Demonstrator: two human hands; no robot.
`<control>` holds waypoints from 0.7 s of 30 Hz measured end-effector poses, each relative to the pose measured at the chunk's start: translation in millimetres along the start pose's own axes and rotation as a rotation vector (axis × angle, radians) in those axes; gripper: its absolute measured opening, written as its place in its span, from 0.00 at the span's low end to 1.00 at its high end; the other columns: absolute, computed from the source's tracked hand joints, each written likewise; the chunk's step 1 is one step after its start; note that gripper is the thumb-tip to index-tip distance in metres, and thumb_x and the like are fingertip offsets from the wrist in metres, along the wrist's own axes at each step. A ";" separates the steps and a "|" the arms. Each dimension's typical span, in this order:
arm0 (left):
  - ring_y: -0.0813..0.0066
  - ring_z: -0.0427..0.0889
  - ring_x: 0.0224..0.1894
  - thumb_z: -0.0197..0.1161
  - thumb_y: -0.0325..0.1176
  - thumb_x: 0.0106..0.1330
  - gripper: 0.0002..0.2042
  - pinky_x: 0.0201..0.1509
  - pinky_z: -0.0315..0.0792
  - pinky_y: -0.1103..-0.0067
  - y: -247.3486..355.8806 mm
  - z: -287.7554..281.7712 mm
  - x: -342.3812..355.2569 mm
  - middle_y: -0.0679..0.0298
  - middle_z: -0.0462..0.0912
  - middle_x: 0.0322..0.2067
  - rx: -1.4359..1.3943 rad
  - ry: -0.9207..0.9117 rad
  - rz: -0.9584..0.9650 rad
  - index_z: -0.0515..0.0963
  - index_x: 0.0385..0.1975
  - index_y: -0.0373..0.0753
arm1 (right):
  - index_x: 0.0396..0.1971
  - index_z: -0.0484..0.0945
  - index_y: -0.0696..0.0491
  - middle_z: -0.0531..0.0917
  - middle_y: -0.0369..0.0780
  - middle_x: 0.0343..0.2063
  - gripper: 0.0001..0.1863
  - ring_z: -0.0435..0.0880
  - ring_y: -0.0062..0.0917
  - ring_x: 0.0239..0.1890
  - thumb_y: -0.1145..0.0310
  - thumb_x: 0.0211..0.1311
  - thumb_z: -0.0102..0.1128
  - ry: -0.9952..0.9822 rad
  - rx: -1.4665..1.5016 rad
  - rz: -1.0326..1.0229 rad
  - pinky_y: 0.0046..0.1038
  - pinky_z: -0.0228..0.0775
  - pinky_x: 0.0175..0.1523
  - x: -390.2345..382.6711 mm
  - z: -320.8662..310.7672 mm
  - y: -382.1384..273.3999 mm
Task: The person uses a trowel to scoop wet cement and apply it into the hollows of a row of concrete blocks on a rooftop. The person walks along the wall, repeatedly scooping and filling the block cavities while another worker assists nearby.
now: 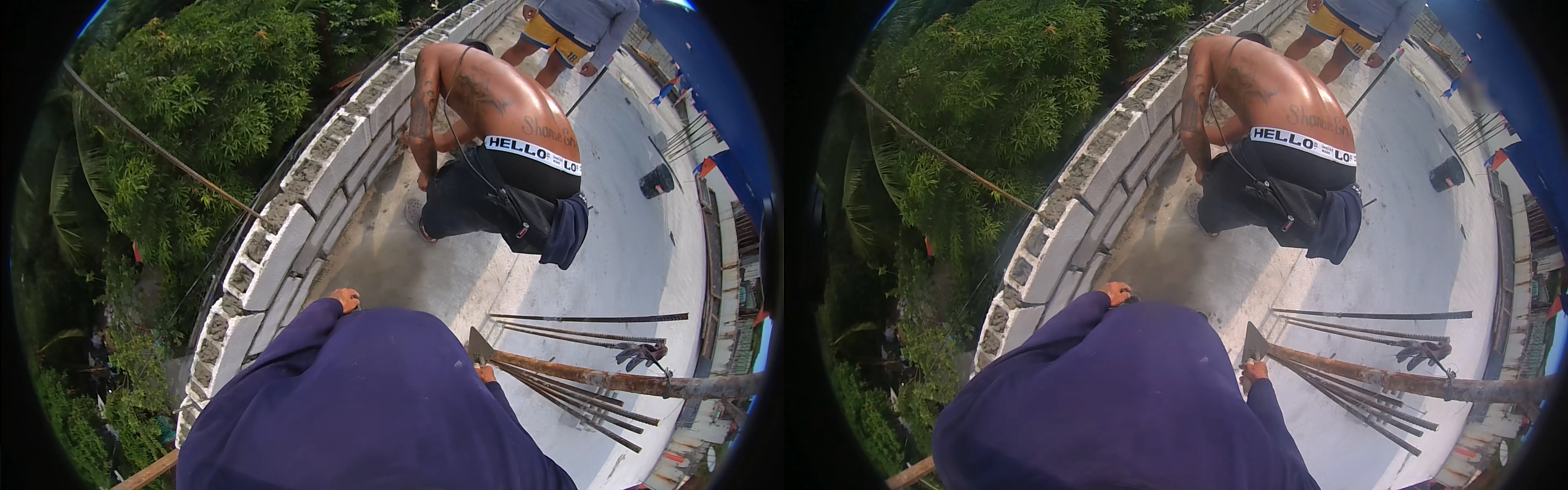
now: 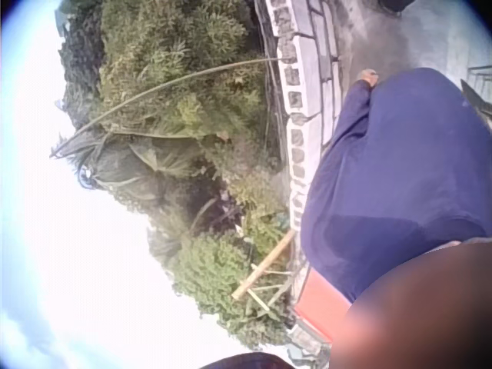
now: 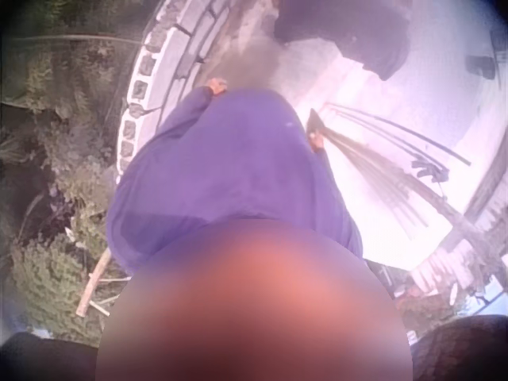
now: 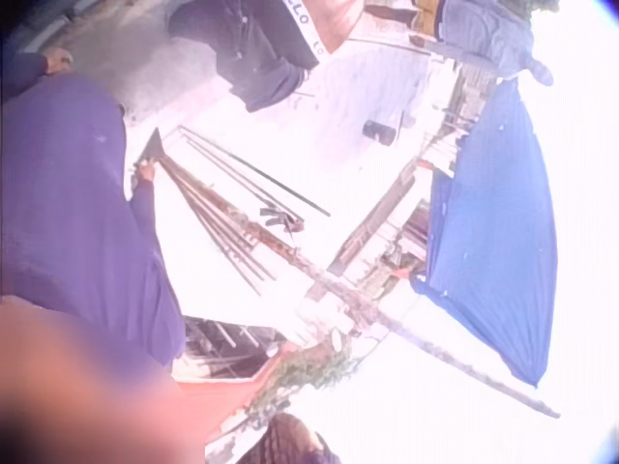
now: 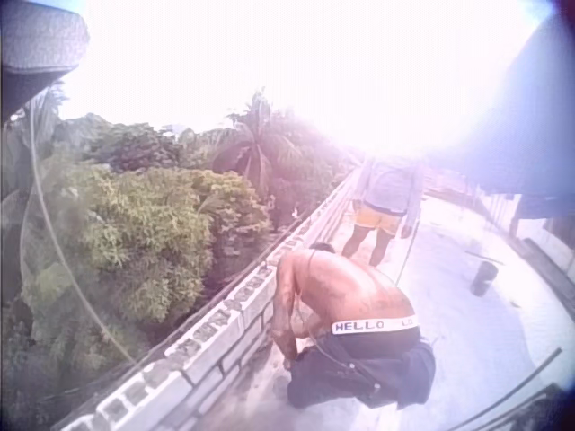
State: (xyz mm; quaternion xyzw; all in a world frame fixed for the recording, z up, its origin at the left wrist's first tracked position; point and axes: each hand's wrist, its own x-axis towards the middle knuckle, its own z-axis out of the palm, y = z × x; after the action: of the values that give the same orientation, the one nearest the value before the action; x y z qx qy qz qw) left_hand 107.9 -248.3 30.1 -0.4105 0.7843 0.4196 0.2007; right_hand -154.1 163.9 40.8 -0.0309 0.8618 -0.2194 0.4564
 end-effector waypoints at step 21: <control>0.57 0.73 0.50 0.49 0.37 0.54 0.16 0.54 0.67 0.69 -140.7 7.9 -3.6 0.57 0.75 0.47 -0.018 -0.077 -0.240 0.77 0.42 0.45 | 0.34 0.77 0.62 0.80 0.38 0.24 0.13 0.76 0.18 0.25 0.67 0.53 0.56 -0.017 0.000 -0.005 0.25 0.69 0.28 9.6 45.3 90.8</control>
State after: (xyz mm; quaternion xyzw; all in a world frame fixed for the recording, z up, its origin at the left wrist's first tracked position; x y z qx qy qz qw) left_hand 224.1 -283.9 -41.4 -0.4869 0.7175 0.4151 0.2755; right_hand -110.1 227.5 -25.6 -0.0351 0.8579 -0.2201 0.4629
